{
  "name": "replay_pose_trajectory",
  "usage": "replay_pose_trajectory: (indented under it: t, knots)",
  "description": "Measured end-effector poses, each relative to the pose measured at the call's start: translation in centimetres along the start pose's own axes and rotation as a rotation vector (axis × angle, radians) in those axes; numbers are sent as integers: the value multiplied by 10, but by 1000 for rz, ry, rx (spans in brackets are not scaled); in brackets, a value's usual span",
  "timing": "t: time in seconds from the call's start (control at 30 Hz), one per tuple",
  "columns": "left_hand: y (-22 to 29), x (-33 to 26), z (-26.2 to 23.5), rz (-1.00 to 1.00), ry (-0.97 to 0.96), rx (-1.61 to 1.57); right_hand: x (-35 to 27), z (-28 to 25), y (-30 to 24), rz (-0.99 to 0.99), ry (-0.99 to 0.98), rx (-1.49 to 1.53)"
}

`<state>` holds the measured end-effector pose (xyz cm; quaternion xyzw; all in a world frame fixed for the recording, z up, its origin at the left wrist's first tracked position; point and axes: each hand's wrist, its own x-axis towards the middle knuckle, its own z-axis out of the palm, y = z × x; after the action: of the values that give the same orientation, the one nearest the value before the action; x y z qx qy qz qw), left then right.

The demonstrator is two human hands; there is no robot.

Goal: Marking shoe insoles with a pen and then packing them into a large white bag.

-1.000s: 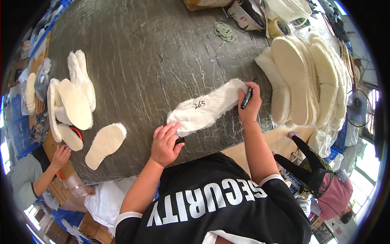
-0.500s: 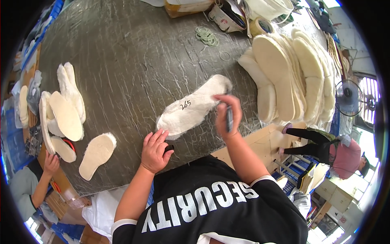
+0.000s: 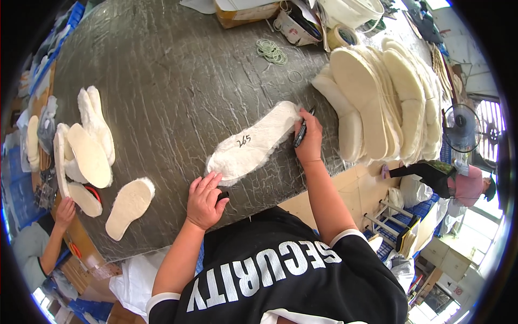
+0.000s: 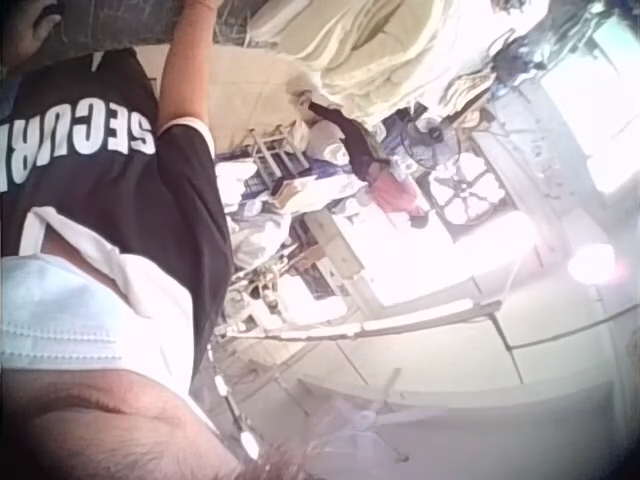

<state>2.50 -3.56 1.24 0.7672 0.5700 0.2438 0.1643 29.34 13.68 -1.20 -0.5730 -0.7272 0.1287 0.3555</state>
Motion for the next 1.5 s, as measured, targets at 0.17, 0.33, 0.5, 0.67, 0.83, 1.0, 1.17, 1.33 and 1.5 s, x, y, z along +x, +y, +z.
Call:
replay_pose_trajectory:
  t: [0.17,0.33,0.5,0.67,0.83,1.0,1.17,1.33,1.5]
  knots:
    - [0,-1,1,1,9,2,4,-4,6,96,-11,-63]
    - [1,-1,2,1,8,7,12,1,13,230,103,288]
    - [1,0,1,7,4,3,25,-1,12,387,18,309]
    - [2,0,2,-10,12,16,28,-5,14,532,111,627]
    - [2,1,2,-13,15,7,24,-6,17,597,135,762]
    - [1,-1,1,-21,24,15,22,-10,-10,476,273,726]
    - [1,1,1,-10,17,-4,-27,-15,-51,167,-3,749]
    - [1,-1,0,-5,8,-12,-34,0,-78,-164,-300,620]
    - [3,-3,-2,44,24,5,-37,19,-76,-274,-294,596]
